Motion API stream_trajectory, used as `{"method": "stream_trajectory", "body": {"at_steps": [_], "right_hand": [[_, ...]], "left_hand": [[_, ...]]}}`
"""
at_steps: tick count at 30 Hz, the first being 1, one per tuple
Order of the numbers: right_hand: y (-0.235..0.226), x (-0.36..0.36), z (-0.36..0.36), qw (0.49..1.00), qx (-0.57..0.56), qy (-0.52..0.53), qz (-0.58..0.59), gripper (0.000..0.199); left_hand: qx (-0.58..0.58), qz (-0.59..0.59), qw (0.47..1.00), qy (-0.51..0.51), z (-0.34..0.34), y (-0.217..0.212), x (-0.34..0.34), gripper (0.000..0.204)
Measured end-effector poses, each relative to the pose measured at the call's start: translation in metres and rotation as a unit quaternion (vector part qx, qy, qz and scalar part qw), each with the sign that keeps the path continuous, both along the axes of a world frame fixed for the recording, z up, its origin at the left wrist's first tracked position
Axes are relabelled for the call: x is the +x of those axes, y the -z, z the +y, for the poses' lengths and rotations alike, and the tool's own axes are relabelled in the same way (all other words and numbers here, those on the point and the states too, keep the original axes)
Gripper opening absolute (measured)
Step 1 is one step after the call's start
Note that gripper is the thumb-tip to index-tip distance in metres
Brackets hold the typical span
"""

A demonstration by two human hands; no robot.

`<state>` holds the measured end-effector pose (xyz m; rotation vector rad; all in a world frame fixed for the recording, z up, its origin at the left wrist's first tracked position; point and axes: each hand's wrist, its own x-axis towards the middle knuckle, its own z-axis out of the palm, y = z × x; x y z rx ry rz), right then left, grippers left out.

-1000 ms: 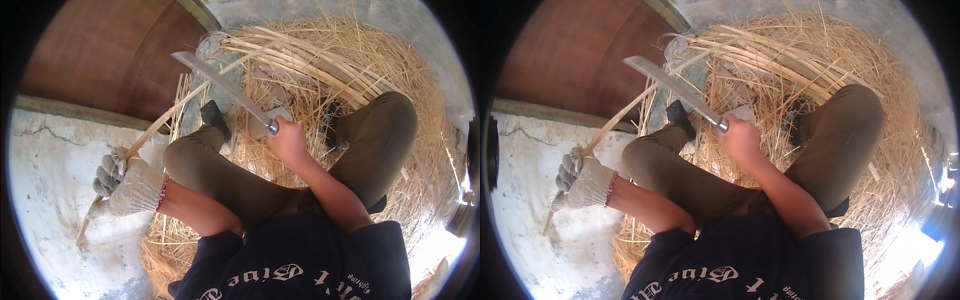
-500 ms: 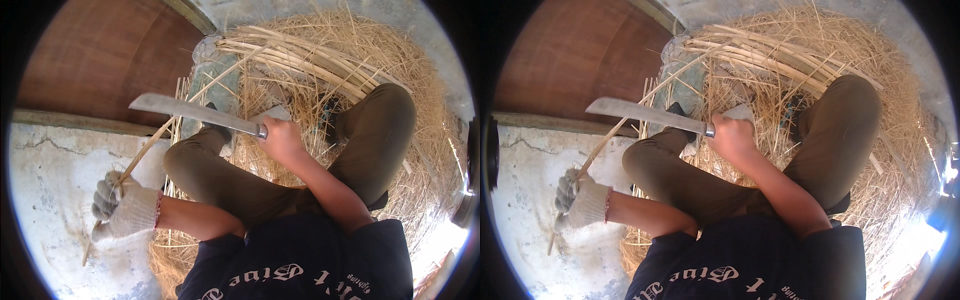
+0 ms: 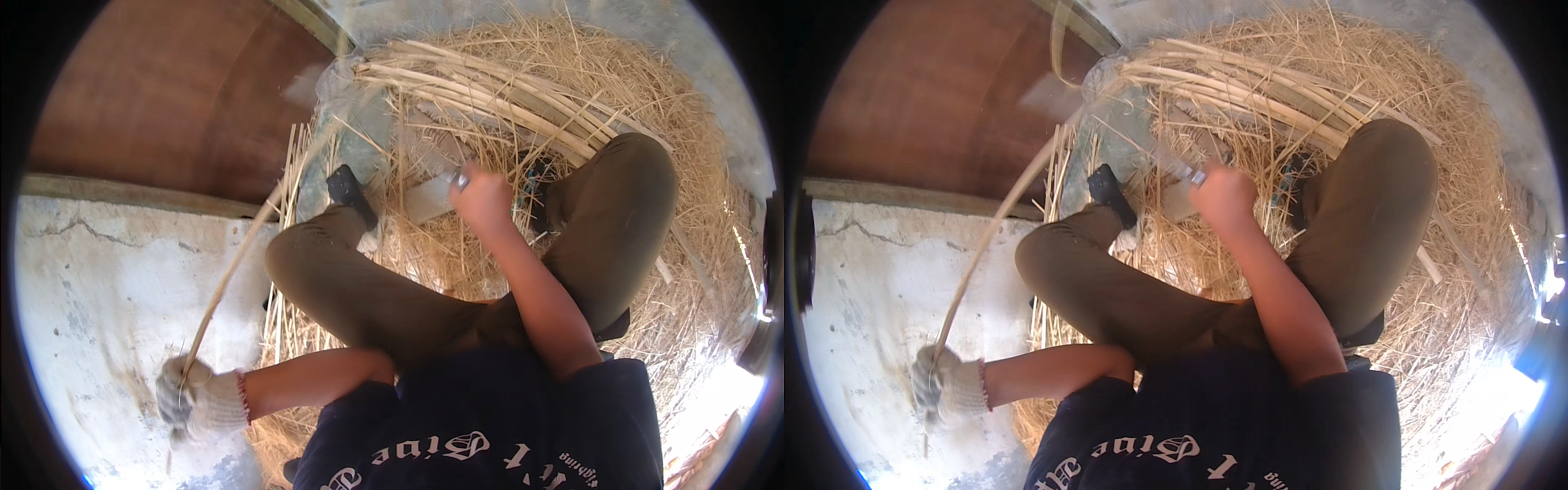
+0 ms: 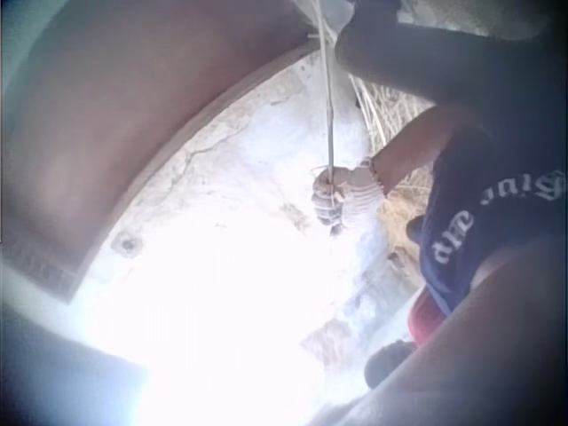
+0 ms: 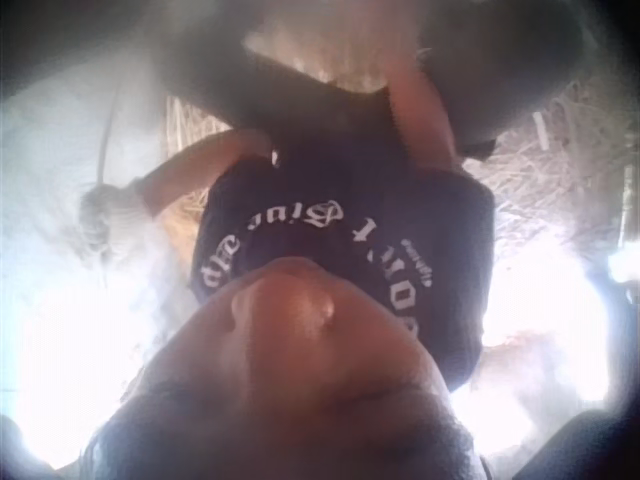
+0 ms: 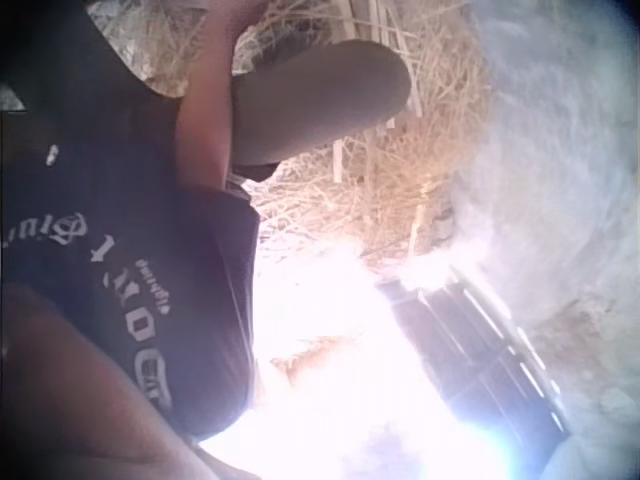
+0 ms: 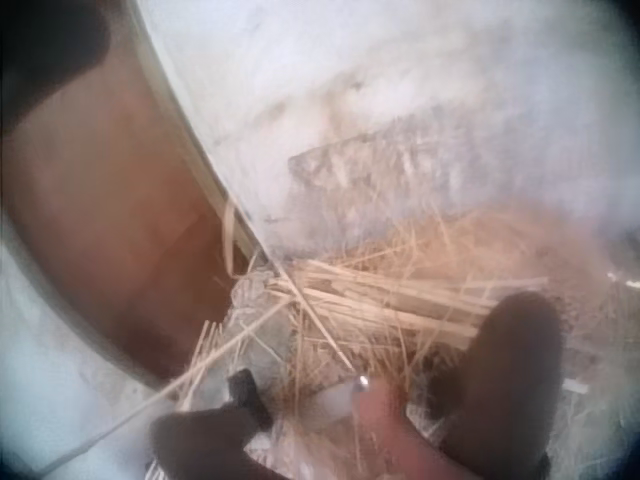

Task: The person sits cross-legged on a concrete floor and uses a long knife to split long bamboo strips into thinner slivers. They hold the bamboo with a gloved left hand and repeatedly strike the end of the strip with the knife in their right hand to separate the fibers.

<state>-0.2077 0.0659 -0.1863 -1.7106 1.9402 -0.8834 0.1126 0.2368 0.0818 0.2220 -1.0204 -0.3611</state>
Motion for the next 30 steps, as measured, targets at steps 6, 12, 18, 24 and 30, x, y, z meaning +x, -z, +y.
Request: {"method": "stream_trajectory", "body": {"at_steps": [6, 12, 18, 24, 30], "right_hand": [[-0.002, -0.020, -0.001, 0.967, 0.132, 0.149, -0.160, 0.028], [-0.020, 0.024, 0.021, 0.981, 0.113, -0.037, -0.151, 0.027], [0.034, 0.024, 0.014, 0.806, 0.312, 0.074, -0.498, 0.026], [-0.104, -0.025, 0.005, 0.858, 0.088, 0.121, -0.491, 0.035], [-0.224, -0.116, -0.019, 0.913, -0.141, 0.004, -0.382, 0.034]], "left_hand": [[-0.013, 0.030, 0.999, -0.015, 0.015, -0.009, 0.008, 0.046], [0.001, 0.068, 0.997, -0.035, 0.011, -0.002, 0.021, 0.043], [0.040, 0.116, 0.992, -0.024, -0.020, 0.016, 0.033, 0.040], [0.095, 0.191, 0.976, 0.034, -0.068, 0.032, 0.071, 0.038], [0.034, 0.334, 0.800, 0.498, -0.174, 0.040, 0.118, 0.035]]}}
